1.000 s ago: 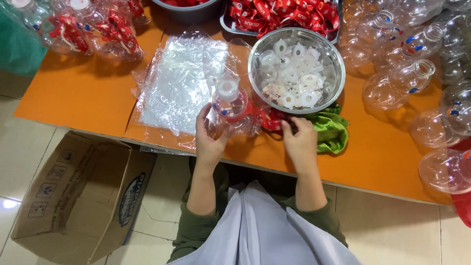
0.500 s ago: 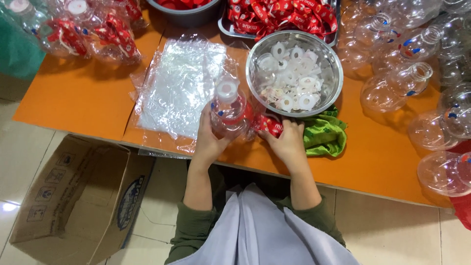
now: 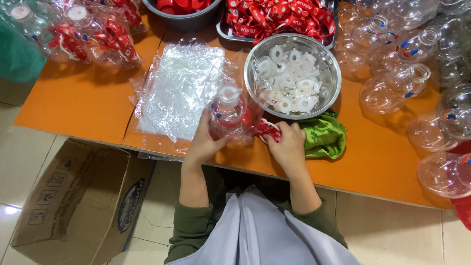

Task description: Assembling plastic bottles by threading lanyards through rings and fitting them onto the bottle necks.

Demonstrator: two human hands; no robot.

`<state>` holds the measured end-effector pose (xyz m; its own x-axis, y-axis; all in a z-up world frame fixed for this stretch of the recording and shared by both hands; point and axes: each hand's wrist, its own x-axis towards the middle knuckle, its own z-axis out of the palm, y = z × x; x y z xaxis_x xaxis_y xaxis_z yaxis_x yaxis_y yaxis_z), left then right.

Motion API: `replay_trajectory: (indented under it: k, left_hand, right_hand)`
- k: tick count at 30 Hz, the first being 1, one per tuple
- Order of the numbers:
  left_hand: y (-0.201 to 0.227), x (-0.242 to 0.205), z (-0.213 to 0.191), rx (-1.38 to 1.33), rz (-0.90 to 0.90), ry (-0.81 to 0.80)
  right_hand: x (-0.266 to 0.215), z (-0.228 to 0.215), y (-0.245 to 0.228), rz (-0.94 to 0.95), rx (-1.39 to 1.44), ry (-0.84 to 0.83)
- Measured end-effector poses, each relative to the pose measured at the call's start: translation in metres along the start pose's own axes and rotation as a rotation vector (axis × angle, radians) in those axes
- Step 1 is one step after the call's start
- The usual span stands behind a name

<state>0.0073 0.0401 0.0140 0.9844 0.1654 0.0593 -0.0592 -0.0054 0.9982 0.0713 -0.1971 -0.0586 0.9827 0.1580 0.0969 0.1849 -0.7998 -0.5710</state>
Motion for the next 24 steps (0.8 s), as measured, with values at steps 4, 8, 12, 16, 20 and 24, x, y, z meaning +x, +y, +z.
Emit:
replay_trajectory:
  k: [4,8,12,16,20,24]
  left_hand:
    - [-0.004,0.003,-0.004,-0.034,0.0,-0.03]
    - [-0.011,0.007,-0.008,-0.113,-0.011,-0.052]
    - [-0.006,0.009,-0.01,-0.119,-0.005,-0.053]
    - [0.022,0.007,-0.02,0.114,0.088,-0.055]
    - [0.072,0.003,-0.019,0.244,0.437,0.083]
    - [0.094,0.024,-0.017,0.57,0.801,0.279]
  right_hand:
    - [-0.008,-0.04,-0.015,-0.045,0.225,0.082]
    - [-0.014,-0.099,-0.043,-0.019,0.394,0.152]
    - [0.006,-0.134,-0.034,-0.052,0.404,0.227]
    - [0.027,-0.175,-0.054,-0.261,0.389,0.216]
    - [0.058,-0.203,-0.096,-0.586,0.274,0.162]
    - [0.086,-0.217,-0.154,-0.732,0.263,0.026]
